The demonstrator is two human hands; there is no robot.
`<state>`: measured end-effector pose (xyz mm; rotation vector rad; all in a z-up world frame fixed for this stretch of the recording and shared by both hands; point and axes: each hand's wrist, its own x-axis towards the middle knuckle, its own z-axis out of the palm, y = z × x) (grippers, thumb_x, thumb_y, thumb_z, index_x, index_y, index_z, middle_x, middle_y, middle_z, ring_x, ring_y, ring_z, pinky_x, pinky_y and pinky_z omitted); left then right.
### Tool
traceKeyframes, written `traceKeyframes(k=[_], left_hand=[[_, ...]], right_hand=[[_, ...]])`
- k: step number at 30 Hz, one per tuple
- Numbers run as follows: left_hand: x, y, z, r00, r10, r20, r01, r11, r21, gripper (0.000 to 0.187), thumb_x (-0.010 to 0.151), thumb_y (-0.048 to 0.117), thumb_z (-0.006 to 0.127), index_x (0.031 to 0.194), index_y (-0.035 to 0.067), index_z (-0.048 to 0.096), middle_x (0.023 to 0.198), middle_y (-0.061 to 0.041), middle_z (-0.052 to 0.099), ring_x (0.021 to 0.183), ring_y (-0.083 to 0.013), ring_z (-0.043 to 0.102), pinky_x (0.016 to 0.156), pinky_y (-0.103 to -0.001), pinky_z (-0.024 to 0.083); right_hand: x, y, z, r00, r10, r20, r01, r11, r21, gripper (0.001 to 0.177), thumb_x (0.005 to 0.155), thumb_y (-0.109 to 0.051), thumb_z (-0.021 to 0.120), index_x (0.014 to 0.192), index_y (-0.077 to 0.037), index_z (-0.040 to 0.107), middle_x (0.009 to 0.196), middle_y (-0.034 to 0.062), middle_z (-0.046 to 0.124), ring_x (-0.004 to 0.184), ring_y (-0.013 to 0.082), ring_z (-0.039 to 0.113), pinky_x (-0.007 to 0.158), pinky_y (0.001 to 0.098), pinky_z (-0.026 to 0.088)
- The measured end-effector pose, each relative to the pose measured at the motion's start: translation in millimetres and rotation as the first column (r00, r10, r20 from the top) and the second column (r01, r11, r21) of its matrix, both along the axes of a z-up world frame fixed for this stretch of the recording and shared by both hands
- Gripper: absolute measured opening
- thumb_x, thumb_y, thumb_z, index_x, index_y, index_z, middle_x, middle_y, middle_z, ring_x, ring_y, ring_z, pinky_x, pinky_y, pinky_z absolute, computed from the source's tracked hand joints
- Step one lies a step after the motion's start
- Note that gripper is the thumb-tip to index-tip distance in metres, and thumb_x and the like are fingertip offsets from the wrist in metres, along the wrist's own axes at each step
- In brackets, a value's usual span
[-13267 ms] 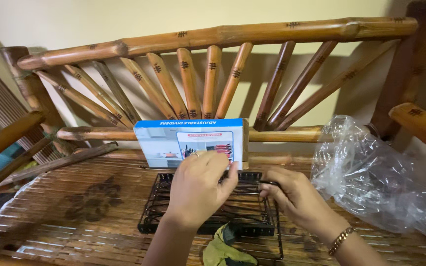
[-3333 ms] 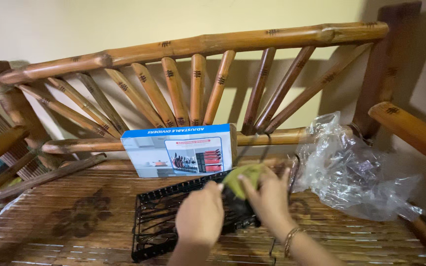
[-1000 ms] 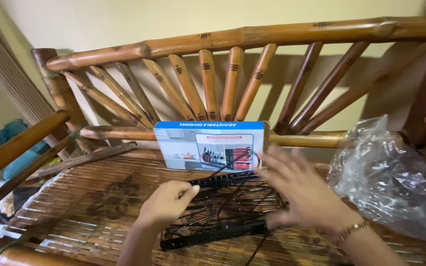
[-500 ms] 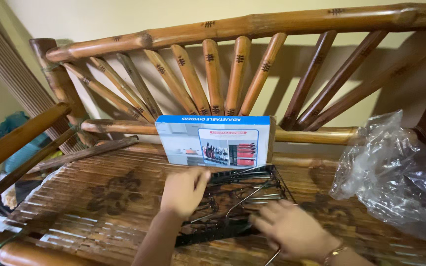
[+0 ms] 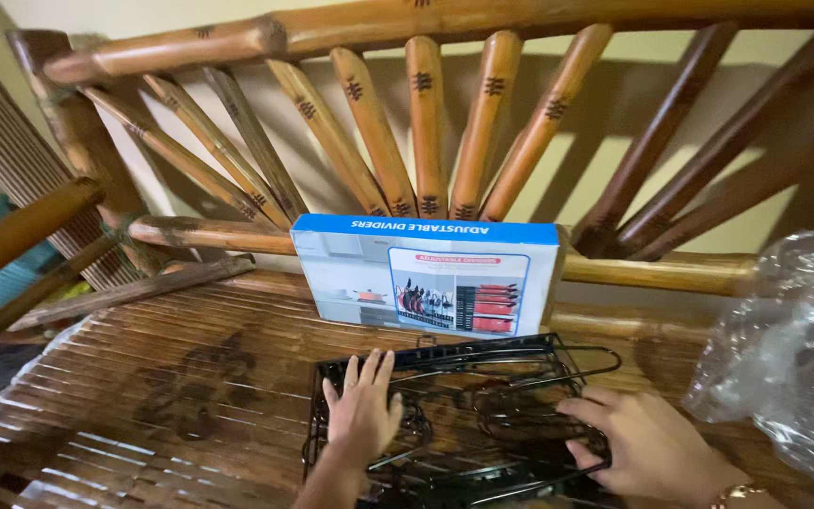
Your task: The person assembles a black wire rack by inserting multiple wire dividers into slots on the frame. They handle each divider individually, aligning and pressing them into place on a bamboo bench. The person then places the assembled rack into a clear plastic bag.
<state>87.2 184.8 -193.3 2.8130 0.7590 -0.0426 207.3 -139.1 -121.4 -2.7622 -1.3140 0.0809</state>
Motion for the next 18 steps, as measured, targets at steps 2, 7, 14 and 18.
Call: traceKeyframes(k=[2, 7, 14, 18], left_hand=[[1.7, -2.1, -2.4, 0.999, 0.049, -0.001, -0.049, 0.997, -0.056, 0.069, 0.1, 0.039, 0.052, 0.16, 0.033, 0.018, 0.17, 0.003, 0.014, 0.158, -0.03, 0.007, 0.123, -0.066, 0.005], [7.1, 8.8, -9.3, 0.991, 0.042, 0.128, -0.03, 0.995, -0.093, 0.071, 0.098, 0.037, 0.048, 0.16, 0.026, 0.015, 0.166, 0.005, 0.02, 0.155, -0.024, 0.01, 0.121, -0.068, 0.0], [5.5, 23.4, -21.7, 0.984, -0.029, 0.176, 0.045, 0.995, -0.091, 0.055, 0.099, 0.042, 0.045, 0.152, 0.028, 0.039, 0.163, 0.003, 0.029, 0.155, -0.0219, 0.017, 0.123, -0.065, 0.004], [8.4, 20.5, -28.1, 0.971, -0.109, 0.213, 0.103, 0.994, 0.038, 0.063, 0.094, 0.036, 0.051, 0.152, 0.014, 0.041, 0.164, -0.008, 0.029, 0.152, -0.0294, 0.017, 0.121, -0.057, 0.01]], right_hand=[[8.9, 4.7, -3.6, 0.993, 0.11, 0.037, -0.113, 0.987, 0.116, 0.053, 0.077, -0.04, 0.074, 0.125, -0.018, 0.073, 0.118, 0.0134, 0.071, 0.092, 0.0355, 0.073, 0.083, 0.0419, 0.06], [22.2, 18.1, -13.9, 0.994, 0.044, -0.101, -0.052, 0.996, -0.073, 0.053, 0.083, -0.047, 0.07, 0.131, -0.024, 0.069, 0.122, 0.0058, 0.072, 0.088, 0.0252, 0.077, 0.088, 0.036, 0.061], [30.6, 41.9, -37.5, 0.998, -0.001, -0.062, 0.002, 1.0, 0.007, 0.051, 0.081, -0.047, 0.068, 0.128, -0.027, 0.071, 0.119, 0.0, 0.073, 0.08, 0.0259, 0.075, 0.077, 0.0391, 0.061], [30.2, 39.6, -60.1, 0.996, 0.071, 0.063, -0.074, 0.996, 0.052, 0.056, 0.079, -0.049, 0.071, 0.131, -0.03, 0.07, 0.117, 0.004, 0.07, 0.08, 0.029, 0.073, 0.074, 0.0395, 0.06]])
